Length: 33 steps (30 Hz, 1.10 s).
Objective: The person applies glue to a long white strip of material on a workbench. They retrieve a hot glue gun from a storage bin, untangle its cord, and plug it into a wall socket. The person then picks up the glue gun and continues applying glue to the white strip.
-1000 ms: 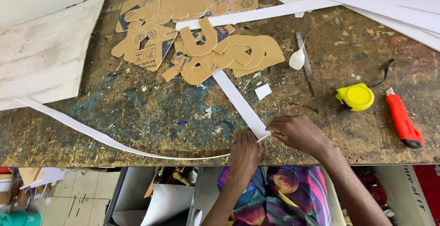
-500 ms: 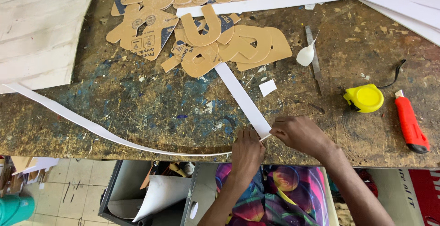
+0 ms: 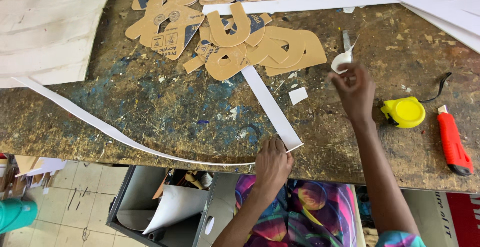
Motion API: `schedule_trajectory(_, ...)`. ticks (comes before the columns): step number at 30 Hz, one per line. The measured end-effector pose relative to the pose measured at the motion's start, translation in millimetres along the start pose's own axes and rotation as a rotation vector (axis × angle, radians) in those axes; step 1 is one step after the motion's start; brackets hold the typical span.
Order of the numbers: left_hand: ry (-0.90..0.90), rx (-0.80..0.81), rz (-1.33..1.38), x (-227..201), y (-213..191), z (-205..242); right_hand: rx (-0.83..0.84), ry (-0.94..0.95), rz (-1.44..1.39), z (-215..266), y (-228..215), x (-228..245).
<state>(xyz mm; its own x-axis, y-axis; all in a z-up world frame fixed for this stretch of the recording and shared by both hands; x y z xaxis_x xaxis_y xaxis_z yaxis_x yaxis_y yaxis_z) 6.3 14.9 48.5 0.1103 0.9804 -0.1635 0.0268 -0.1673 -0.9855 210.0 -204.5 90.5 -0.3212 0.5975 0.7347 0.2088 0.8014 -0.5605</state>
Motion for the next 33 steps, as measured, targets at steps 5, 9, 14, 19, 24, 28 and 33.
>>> schedule_trajectory(5,0.007,-0.031,-0.025,3,15,2,-0.141,-0.068,0.275,-43,29,-34)
schedule_trajectory(9,0.004,-0.075,-0.022,2,18,5,0.008,0.096,0.046,-31,41,-52)
schedule_trajectory(14,0.001,-0.061,-0.007,4,21,2,0.305,0.272,-0.331,-31,42,-42)
schedule_trajectory(19,-0.022,0.037,0.019,4,21,4,0.516,0.334,-0.488,-16,56,-34)
schedule_trajectory(24,-0.017,0.01,-0.004,4,17,3,0.515,0.361,-0.968,-3,83,-29)
schedule_trajectory(28,-0.048,0.028,0.017,2,19,-1,0.512,0.403,-1.162,2,91,-31)
schedule_trajectory(33,-0.061,0.003,-0.03,2,26,2,0.517,0.664,-0.9,8,89,-16)
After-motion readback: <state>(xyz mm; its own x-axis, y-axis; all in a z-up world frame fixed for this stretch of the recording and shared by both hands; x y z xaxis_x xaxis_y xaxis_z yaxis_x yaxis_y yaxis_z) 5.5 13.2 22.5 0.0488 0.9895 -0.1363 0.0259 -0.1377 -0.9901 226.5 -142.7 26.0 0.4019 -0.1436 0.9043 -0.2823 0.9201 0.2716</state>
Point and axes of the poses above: each hand's wrist, its own z-axis away from the middle knuckle, its own y-axis out of the palm, x = y × z, the point moved 1 cm from there along -z, towards the middle knuckle, and after that the axes turned 3 degrees about x, right-handed, at the moved point
